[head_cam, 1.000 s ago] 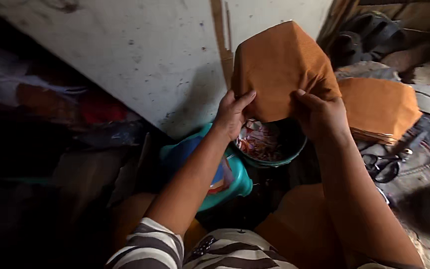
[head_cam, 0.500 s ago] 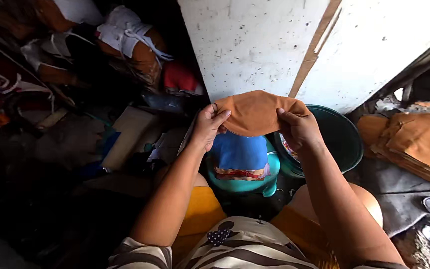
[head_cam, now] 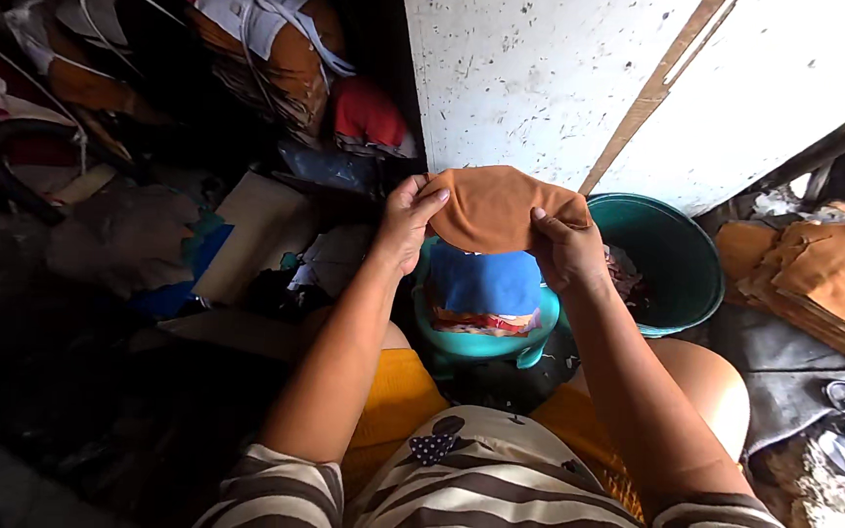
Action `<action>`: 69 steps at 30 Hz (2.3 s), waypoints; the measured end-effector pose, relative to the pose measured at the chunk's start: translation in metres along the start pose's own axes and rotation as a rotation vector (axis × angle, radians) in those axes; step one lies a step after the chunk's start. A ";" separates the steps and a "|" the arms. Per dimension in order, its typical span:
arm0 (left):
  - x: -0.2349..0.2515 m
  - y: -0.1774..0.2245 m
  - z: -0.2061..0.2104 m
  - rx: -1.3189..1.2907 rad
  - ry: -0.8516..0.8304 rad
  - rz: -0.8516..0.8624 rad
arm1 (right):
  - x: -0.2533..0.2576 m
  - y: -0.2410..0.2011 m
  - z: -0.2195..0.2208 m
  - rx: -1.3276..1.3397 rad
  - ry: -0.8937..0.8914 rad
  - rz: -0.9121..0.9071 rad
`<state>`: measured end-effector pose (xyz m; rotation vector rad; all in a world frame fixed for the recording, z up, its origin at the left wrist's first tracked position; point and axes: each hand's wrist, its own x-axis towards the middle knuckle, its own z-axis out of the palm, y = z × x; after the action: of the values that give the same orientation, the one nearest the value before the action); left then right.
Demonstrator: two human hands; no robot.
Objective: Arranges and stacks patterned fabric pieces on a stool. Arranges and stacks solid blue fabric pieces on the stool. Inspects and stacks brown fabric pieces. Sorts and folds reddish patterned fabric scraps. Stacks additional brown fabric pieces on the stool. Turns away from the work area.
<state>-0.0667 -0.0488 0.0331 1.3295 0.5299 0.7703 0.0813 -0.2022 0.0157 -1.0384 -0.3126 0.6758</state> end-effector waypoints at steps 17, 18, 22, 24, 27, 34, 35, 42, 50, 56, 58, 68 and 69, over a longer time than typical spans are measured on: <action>0.008 -0.003 0.020 0.021 0.038 0.023 | 0.007 -0.016 -0.003 0.050 0.048 -0.059; 0.008 -0.003 0.022 0.020 0.032 0.029 | 0.006 -0.018 -0.004 0.051 0.055 -0.055; 0.007 -0.001 0.025 -0.002 0.020 0.042 | 0.006 -0.020 -0.007 0.066 0.054 -0.052; 0.005 0.003 0.025 -0.021 0.018 0.047 | 0.005 -0.019 -0.005 0.074 0.057 -0.047; 0.002 0.010 0.025 -0.069 0.042 0.031 | 0.004 -0.013 -0.002 0.116 0.047 -0.047; -0.019 -0.047 0.000 -0.070 0.108 -0.160 | -0.004 0.048 -0.030 -0.083 0.050 0.121; -0.023 -0.059 -0.004 -0.039 0.128 -0.224 | -0.004 0.059 -0.036 -0.134 0.069 0.187; -0.043 -0.072 -0.011 0.100 0.106 -0.326 | -0.018 0.072 -0.047 -0.243 0.067 0.214; -0.046 -0.086 -0.019 0.161 0.104 -0.359 | -0.022 0.076 -0.054 -0.391 0.057 0.219; -0.046 -0.091 -0.024 0.212 0.065 -0.291 | -0.030 0.084 -0.061 -0.354 0.038 0.115; -0.046 -0.095 -0.025 0.245 0.075 -0.319 | -0.033 0.089 -0.064 -0.354 0.034 0.151; -0.050 -0.093 -0.030 0.312 0.029 -0.388 | -0.025 0.078 -0.078 -0.427 0.074 0.186; -0.050 -0.092 -0.029 0.301 0.031 -0.391 | -0.023 0.075 -0.078 -0.434 0.075 0.189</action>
<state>-0.1031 -0.0728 -0.0668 1.4296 0.9260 0.3977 0.0783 -0.2460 -0.0862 -1.5177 -0.3048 0.7537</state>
